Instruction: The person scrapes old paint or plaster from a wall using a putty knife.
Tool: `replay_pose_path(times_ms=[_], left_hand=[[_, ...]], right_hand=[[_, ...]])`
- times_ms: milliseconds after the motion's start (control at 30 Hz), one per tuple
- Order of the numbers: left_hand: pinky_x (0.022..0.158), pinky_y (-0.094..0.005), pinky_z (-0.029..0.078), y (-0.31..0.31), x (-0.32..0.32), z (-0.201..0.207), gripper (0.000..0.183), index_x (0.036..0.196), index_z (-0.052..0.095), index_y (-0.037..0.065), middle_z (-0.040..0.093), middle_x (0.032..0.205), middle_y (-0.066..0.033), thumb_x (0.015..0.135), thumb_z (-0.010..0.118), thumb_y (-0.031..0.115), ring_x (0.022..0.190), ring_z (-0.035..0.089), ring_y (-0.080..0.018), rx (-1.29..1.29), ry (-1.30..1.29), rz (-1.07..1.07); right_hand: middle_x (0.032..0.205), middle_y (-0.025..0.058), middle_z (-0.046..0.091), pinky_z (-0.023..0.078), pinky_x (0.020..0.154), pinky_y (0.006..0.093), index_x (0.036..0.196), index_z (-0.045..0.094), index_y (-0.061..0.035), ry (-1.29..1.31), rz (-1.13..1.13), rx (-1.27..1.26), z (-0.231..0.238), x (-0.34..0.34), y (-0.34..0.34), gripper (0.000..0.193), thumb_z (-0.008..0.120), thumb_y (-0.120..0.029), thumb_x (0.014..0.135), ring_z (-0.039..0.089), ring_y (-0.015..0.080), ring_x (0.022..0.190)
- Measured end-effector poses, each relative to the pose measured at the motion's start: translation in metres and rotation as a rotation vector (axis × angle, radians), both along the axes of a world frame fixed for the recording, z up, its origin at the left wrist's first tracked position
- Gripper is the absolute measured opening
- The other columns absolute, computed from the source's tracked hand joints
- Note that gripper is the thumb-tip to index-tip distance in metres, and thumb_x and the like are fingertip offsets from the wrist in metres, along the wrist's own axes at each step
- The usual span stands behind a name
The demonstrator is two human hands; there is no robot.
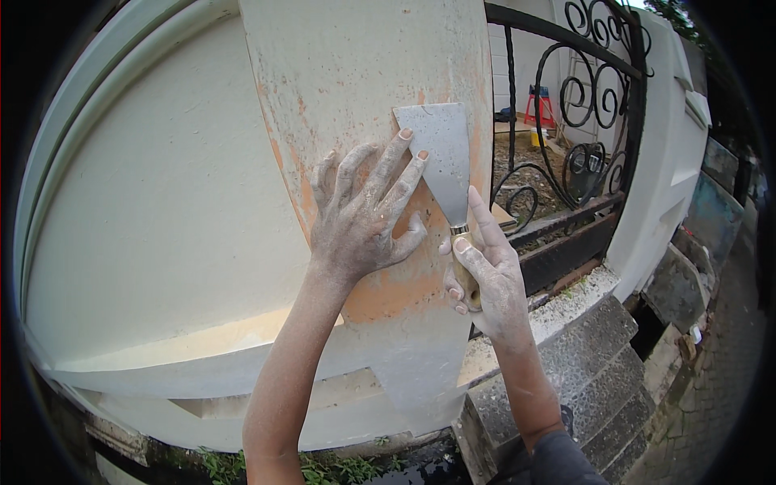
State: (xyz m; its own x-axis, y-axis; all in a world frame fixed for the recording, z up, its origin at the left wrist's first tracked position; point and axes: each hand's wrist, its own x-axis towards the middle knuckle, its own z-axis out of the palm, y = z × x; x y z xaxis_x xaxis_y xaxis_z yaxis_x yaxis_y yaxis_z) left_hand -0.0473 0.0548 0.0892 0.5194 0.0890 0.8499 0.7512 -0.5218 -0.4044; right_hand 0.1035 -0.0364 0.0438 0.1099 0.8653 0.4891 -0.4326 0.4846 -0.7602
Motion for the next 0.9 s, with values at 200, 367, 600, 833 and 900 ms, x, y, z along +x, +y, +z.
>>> replay_pose_path(times_ms=[200, 367, 600, 833, 900], left_hand=[[0.11, -0.0467, 0.011, -0.001, -0.003, 0.001, 0.065, 0.127, 0.049, 0.031, 0.037, 0.141, 0.0065, 0.065, 0.065, 0.04, 0.121, 0.035, -0.0201, 0.023, -0.027, 0.03], [0.107, -0.0438, 0.016, -0.006, 0.002, 0.005, 0.063, 0.12, 0.056, 0.025, 0.046, 0.135, 0.0057, 0.057, 0.065, 0.025, 0.116, 0.042, -0.0214, -0.003, -0.083, -0.052], [0.111, -0.0465, 0.009, 0.0, -0.003, 0.0, 0.066, 0.126, 0.05, 0.028, 0.038, 0.14, 0.0071, 0.063, 0.065, 0.039, 0.121, 0.037, -0.0203, 0.01, -0.019, -0.033], [0.11, -0.0466, 0.011, -0.002, 0.001, 0.003, 0.07, 0.13, 0.045, 0.03, 0.034, 0.143, 0.0068, 0.064, 0.065, 0.042, 0.122, 0.036, -0.0206, -0.005, 0.003, 0.048], [0.11, -0.0468, 0.011, -0.002, 0.001, 0.002, 0.07, 0.13, 0.045, 0.031, 0.034, 0.143, 0.0073, 0.064, 0.065, 0.043, 0.122, 0.036, -0.0206, -0.018, -0.014, 0.047]], right_hand=[[0.084, 0.0076, 0.057, 0.037, 0.034, 0.0159, 0.143, 0.019, -0.0096, -0.038, -0.006, 0.021, -0.001, -0.002, -0.002, 0.06, 0.048, -0.007, 0.091, 0.048, 0.005, 0.048], [0.084, 0.0085, 0.057, 0.036, 0.033, 0.0155, 0.143, 0.019, -0.0088, -0.045, -0.036, 0.02, 0.004, -0.001, 0.003, 0.06, 0.049, -0.007, 0.091, 0.048, 0.005, 0.047], [0.085, 0.0082, 0.057, 0.037, 0.033, 0.0153, 0.143, 0.019, -0.0083, -0.039, -0.01, 0.017, -0.003, -0.001, 0.003, 0.06, 0.049, -0.008, 0.091, 0.048, 0.0046, 0.048], [0.085, 0.0081, 0.055, 0.037, 0.032, 0.0155, 0.143, 0.019, -0.0109, -0.008, -0.007, 0.04, -0.001, -0.001, 0.002, 0.058, 0.045, -0.005, 0.092, 0.048, 0.0051, 0.046], [0.088, 0.0087, 0.054, 0.036, 0.032, 0.0157, 0.143, 0.02, -0.0118, -0.029, -0.013, 0.043, 0.004, -0.003, 0.006, 0.056, 0.042, -0.003, 0.092, 0.049, 0.0059, 0.046]])
